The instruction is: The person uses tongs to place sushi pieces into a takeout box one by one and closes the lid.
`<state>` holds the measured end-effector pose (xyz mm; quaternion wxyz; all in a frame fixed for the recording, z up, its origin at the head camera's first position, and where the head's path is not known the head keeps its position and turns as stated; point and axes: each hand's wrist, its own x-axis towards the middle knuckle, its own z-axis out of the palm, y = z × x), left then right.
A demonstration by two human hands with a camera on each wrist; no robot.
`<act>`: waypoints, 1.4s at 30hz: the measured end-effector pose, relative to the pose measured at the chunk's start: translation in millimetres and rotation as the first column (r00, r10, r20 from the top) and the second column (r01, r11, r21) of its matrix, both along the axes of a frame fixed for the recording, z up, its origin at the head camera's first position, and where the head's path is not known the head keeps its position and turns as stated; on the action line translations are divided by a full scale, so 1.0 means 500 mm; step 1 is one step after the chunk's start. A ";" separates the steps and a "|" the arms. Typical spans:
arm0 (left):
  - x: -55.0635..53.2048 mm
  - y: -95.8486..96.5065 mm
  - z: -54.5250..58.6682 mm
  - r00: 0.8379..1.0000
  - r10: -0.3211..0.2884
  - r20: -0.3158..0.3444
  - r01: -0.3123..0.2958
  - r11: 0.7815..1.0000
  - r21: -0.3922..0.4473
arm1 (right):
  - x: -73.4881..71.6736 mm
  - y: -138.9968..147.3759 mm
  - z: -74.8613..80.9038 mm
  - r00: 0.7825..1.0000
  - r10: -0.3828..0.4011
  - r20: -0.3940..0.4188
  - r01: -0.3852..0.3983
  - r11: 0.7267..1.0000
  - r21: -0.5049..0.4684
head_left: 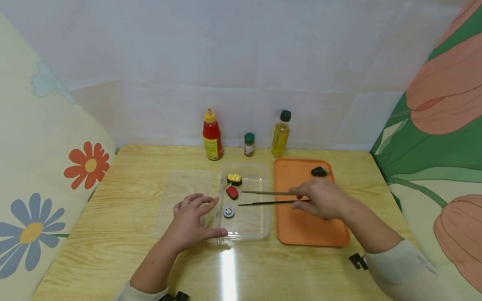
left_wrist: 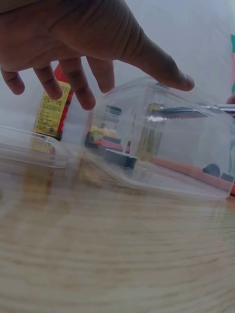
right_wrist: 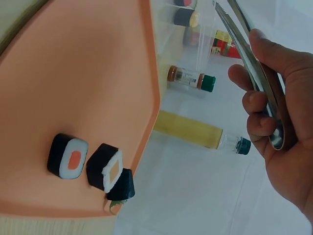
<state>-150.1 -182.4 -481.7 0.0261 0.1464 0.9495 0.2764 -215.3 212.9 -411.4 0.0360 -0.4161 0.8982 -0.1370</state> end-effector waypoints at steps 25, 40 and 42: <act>0.002 0.002 0.003 1.000 0.005 -0.001 -0.005 1.000 -0.015 | 0.017 0.107 -0.029 0.993 -0.078 -0.092 0.060 0.982 -0.178; 0.002 0.002 0.005 1.000 0.004 -0.012 -0.005 1.000 -0.026 | 0.029 0.177 -0.046 0.972 -0.193 -0.138 0.155 0.957 -0.244; 0.002 0.002 0.005 1.000 0.004 -0.009 -0.004 1.000 -0.027 | 0.031 0.184 -0.050 0.969 -0.205 -0.136 0.167 0.953 -0.251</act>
